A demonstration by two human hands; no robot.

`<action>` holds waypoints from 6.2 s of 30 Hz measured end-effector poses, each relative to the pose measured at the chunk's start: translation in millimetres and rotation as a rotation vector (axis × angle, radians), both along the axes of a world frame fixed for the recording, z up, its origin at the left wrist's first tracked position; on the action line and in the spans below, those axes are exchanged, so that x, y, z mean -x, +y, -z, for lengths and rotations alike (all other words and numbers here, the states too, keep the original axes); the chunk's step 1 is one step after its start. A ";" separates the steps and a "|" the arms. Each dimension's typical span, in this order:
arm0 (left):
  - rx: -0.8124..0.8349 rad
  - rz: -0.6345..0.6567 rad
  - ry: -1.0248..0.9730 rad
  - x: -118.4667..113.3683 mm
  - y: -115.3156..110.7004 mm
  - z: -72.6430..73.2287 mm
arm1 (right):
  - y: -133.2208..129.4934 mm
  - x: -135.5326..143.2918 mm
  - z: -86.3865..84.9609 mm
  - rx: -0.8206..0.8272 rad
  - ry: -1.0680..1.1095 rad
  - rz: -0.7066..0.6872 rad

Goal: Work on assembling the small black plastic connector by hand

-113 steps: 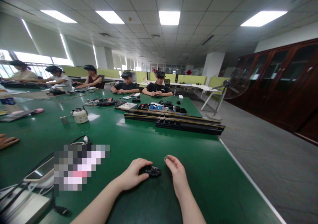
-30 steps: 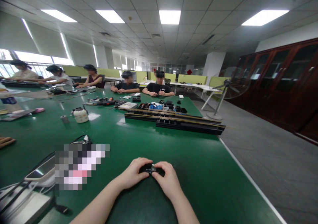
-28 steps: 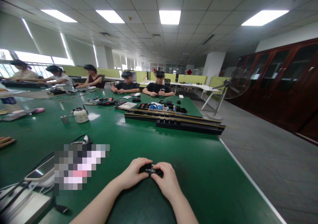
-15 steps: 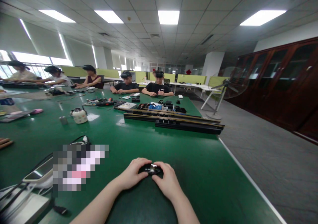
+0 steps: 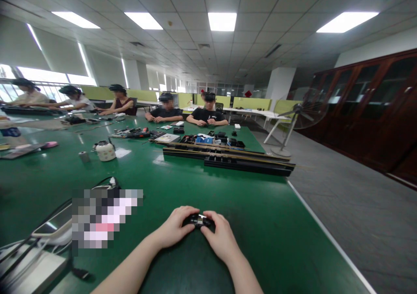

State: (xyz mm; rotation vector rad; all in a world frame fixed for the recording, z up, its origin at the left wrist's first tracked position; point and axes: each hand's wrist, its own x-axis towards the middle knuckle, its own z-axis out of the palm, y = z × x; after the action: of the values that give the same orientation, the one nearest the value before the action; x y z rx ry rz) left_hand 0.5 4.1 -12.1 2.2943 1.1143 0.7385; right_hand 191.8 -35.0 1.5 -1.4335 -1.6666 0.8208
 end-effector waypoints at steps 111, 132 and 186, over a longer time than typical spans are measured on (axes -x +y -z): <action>0.037 0.009 0.012 1.1 0.1 -3.1 | 5.1 -3.8 0.5 0.007 0.083 0.024; 0.034 0.004 0.026 -0.4 -1.4 -6.6 | 13.3 -9.9 9.8 0.042 0.580 0.192; 0.020 -0.003 0.024 0.0 -1.0 -5.2 | 14.3 -16.2 6.5 0.153 0.904 0.279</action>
State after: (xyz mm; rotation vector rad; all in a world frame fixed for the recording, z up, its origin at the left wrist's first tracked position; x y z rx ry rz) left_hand 0.5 3.1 -6.9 2.2912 1.1312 0.6991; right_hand 208.0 -20.7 -5.0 -1.0905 -0.7175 1.2077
